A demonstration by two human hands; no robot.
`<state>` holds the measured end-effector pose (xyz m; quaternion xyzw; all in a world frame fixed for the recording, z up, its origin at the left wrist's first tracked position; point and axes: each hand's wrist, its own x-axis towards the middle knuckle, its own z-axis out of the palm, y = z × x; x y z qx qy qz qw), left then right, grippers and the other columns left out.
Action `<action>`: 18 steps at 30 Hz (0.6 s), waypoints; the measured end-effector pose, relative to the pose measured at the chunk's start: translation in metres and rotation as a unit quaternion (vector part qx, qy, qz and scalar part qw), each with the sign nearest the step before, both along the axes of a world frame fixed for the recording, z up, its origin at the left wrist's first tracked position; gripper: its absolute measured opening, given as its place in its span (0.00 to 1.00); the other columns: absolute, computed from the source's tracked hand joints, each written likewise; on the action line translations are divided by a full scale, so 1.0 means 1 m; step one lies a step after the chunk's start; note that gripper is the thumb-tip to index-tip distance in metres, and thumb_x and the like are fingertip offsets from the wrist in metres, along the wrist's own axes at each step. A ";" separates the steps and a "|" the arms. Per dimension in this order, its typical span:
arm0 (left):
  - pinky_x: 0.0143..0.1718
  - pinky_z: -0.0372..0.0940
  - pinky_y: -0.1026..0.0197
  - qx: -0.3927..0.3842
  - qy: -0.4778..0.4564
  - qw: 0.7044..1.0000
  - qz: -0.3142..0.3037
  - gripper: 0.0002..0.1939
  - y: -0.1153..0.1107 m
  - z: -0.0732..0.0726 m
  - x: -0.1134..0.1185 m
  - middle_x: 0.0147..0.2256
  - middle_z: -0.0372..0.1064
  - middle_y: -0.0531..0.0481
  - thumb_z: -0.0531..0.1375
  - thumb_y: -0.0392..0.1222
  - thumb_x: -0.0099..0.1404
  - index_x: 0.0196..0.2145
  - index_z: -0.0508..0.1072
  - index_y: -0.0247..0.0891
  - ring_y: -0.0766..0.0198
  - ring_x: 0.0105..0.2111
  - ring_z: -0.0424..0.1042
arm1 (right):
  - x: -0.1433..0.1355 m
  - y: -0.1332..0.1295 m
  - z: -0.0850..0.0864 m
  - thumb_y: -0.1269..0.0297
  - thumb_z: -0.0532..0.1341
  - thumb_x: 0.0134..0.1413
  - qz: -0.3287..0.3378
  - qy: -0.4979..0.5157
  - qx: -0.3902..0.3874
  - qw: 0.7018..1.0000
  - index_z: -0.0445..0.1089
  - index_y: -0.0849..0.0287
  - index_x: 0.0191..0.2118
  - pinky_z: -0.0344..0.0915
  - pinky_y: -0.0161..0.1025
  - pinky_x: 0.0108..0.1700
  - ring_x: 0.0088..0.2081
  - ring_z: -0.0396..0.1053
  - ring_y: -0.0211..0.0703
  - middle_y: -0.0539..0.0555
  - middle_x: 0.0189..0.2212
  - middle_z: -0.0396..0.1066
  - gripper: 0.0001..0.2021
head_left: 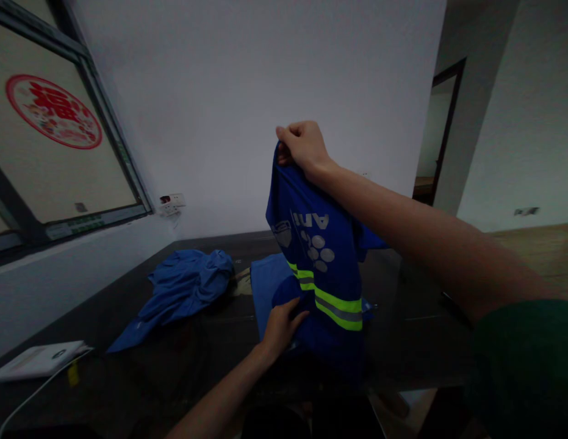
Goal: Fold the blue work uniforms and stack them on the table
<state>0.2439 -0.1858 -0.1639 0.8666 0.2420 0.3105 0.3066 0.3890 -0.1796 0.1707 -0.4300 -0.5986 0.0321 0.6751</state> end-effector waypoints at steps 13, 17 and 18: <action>0.33 0.58 0.63 0.247 0.025 0.935 0.253 0.14 0.104 0.165 -0.088 0.24 0.66 0.50 0.48 0.39 0.68 0.25 0.64 0.38 0.62 0.27 0.65 | 0.087 -0.055 0.044 0.70 0.57 0.56 -0.373 -0.195 -0.090 0.902 0.62 0.65 0.18 0.63 0.34 0.37 0.32 0.70 0.34 0.55 0.25 0.70 0.15; 0.41 0.58 0.63 0.332 -0.019 0.878 0.343 0.16 0.140 0.273 -0.105 0.29 0.66 0.49 0.44 0.37 0.72 0.27 0.63 0.32 0.68 0.31 0.61 | 0.100 -0.065 0.052 0.66 0.61 0.53 -0.352 -0.361 -0.349 0.790 0.69 0.73 0.22 0.62 0.31 0.35 0.31 0.70 0.32 0.56 0.26 0.73 0.15; 0.44 0.57 0.62 0.344 0.000 0.881 0.323 0.15 0.143 0.295 -0.107 0.31 0.66 0.48 0.45 0.37 0.72 0.29 0.64 0.30 0.68 0.33 0.62 | 0.100 -0.069 0.056 0.66 0.61 0.53 -0.354 -0.384 -0.358 0.774 0.71 0.74 0.23 0.62 0.31 0.34 0.30 0.70 0.31 0.54 0.25 0.73 0.14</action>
